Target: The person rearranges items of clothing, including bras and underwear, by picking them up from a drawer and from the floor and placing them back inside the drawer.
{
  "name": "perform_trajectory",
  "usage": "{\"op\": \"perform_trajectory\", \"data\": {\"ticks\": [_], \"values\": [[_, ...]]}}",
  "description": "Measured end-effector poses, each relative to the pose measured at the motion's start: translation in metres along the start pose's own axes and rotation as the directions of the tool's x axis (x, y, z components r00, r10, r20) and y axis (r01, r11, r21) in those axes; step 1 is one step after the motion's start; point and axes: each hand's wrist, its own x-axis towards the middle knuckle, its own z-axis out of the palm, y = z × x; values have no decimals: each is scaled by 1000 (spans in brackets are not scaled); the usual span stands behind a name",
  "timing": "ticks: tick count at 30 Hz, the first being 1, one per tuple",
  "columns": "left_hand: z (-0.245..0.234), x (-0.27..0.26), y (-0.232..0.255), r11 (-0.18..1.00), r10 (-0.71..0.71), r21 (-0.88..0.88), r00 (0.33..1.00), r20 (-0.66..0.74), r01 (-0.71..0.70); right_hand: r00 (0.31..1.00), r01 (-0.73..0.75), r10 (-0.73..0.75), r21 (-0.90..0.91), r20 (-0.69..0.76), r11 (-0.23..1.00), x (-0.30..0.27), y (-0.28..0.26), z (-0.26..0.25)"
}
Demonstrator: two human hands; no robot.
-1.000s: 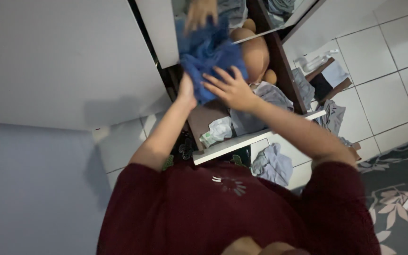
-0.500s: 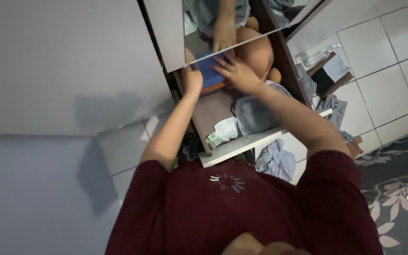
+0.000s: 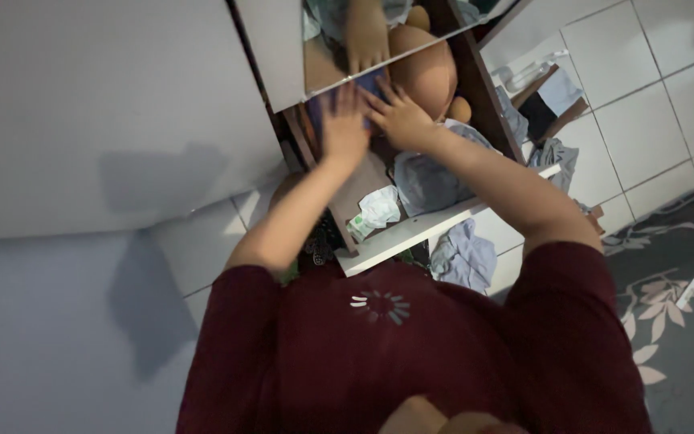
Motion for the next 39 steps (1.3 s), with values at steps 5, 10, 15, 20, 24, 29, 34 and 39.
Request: {"op": "perform_trajectory", "data": {"ticks": [5,10,15,20,24,29,34,39], "values": [[-33,15,-45,981,44,-185,868,494,55,979,-202,195,129,62,971,-31,25,-68],[-49,3,-55,977,165,-202,855,491,-72,967,-253,224,534,120,806,-58,14,-137],[-76,1,-48,974,188,-208,827,530,-88,743,-11,628,934,-231,356,-185,-33,-177],[-92,26,16,866,287,-471,937,199,-165,-174,3,945,959,-277,282,-353,-46,-97],[-79,65,51,772,312,-611,942,123,-175,-569,-16,815,993,-104,115,-490,-47,13],[-65,78,64,809,390,-517,913,120,-278,-268,-371,922,854,278,-365,-545,-84,114],[-62,75,65,852,352,-478,910,220,-214,-126,-438,754,646,645,-625,-523,-55,179],[-68,73,66,858,364,-464,900,241,-223,-290,-752,950,586,119,-303,-552,12,227]]}}
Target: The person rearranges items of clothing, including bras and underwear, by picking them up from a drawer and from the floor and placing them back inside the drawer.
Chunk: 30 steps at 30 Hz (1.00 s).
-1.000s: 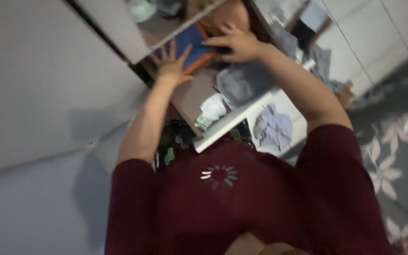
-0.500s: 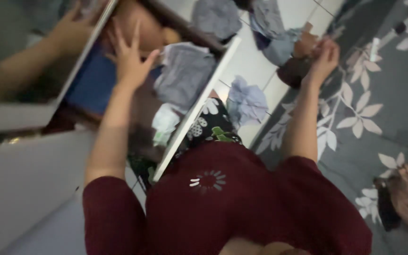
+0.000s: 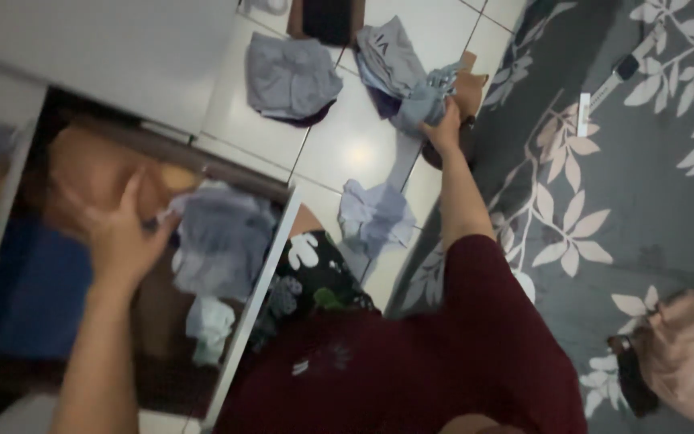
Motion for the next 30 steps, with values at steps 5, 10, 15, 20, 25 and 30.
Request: {"op": "perform_trajectory", "data": {"ticks": [5,10,15,20,25,30], "values": [[-1,-3,-3,981,-118,174,980,158,90,887,-462,429,311,170,831,16,3,51],[-1,-1,-4,988,-80,141,987,138,61,777,-622,628,-105,43,776,4,-6,78],[4,0,3,993,-65,107,994,84,56,863,-473,477,597,166,648,-19,-18,72],[15,-2,-1,999,-35,10,999,32,35,892,-266,446,884,75,385,-66,-36,52],[33,9,-11,993,75,88,997,-13,-74,997,-61,72,714,15,697,-88,-70,-28],[17,15,-18,994,38,-106,999,-1,-38,922,-157,-198,788,333,595,-80,-167,-150]]}}
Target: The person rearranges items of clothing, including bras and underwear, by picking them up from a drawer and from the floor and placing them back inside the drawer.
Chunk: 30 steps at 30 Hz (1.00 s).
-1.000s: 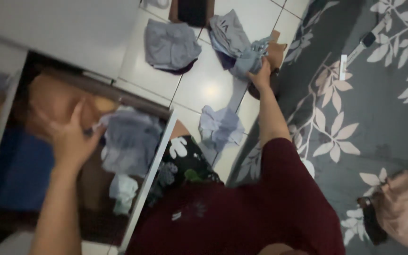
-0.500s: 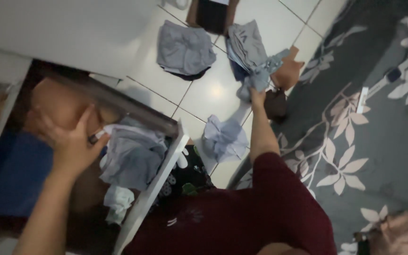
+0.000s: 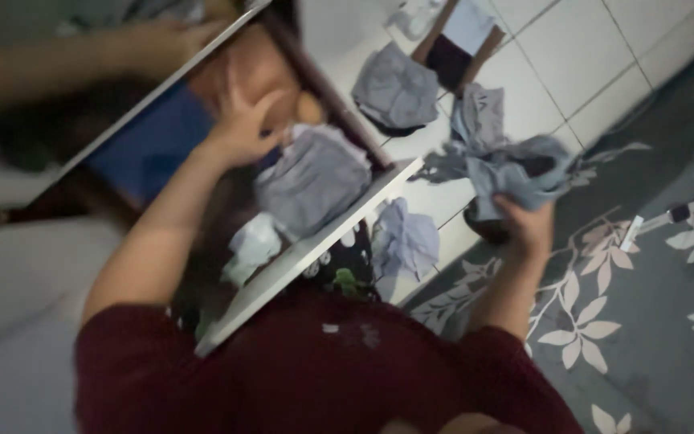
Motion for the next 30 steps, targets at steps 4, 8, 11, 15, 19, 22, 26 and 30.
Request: {"op": "perform_trajectory", "data": {"ticks": [4,8,11,15,19,22,26,30], "values": [[-26,-21,15,938,70,-334,995,-71,-89,921,125,-135,50,364,991,33,-69,36],[-65,-54,65,843,238,-442,950,-202,-305,700,245,-351,253,622,936,60,-149,137],[-82,-58,101,684,462,-402,788,-408,-609,641,331,-333,142,692,933,45,-203,208],[-51,-34,102,520,343,-682,857,-385,-515,599,128,-126,61,791,990,40,-218,288],[19,27,43,581,-117,-798,954,-275,-158,673,134,12,-138,739,981,49,-203,320],[68,66,-1,282,-388,-954,921,-17,102,659,492,-79,-349,748,797,75,-187,320],[115,86,-3,509,-439,-861,867,-236,23,660,689,-21,-594,751,416,112,-129,340],[114,52,5,735,-398,-666,715,-574,-126,665,727,59,-663,745,179,112,-87,360]]}}
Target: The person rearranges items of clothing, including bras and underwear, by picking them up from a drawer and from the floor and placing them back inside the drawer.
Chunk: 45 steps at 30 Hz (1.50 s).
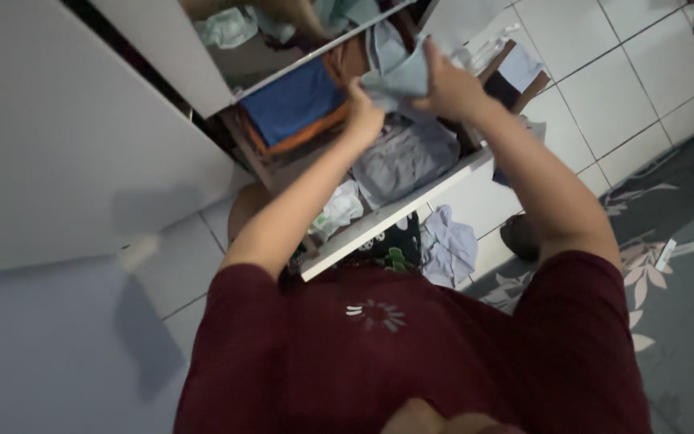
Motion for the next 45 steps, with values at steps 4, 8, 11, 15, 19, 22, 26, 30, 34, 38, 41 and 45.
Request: {"op": "perform_trajectory", "data": {"ticks": [4,8,11,15,19,22,26,30,34,38,41,45], "values": [[-58,-14,81,905,316,271,945,88,-328,1000,6,-4,-100,17,995,-3,-19,21],[-61,13,119,791,209,472,898,387,-388,991,-32,47,119,-126,992,-9,-27,21],[-56,24,97,792,192,473,893,407,-386,925,146,-92,121,-368,982,-22,-23,24],[-47,26,77,639,326,578,860,393,-507,893,119,-193,-202,-406,972,-31,-13,61],[-42,27,82,416,397,673,788,471,-612,989,21,-29,-58,-144,998,-14,-9,67],[-43,37,78,692,166,534,826,539,-487,990,-19,17,9,139,1000,-43,-23,15],[-64,45,88,653,208,491,760,616,-577,704,326,29,359,-710,874,-144,-10,-19],[-76,49,95,694,127,431,687,715,-577,207,-94,712,710,-671,698,-225,136,97],[-87,45,91,620,21,524,680,733,-584,196,-678,845,555,-497,483,-324,266,239],[-95,40,81,500,-19,586,668,744,-638,-136,-857,937,513,-322,52,-393,289,284],[-98,39,76,502,-63,609,677,733,-614,-44,-635,982,754,184,-170,-405,303,294],[-102,38,72,511,-74,603,668,741,-613,86,-892,944,446,319,-70,-395,311,304]]}}
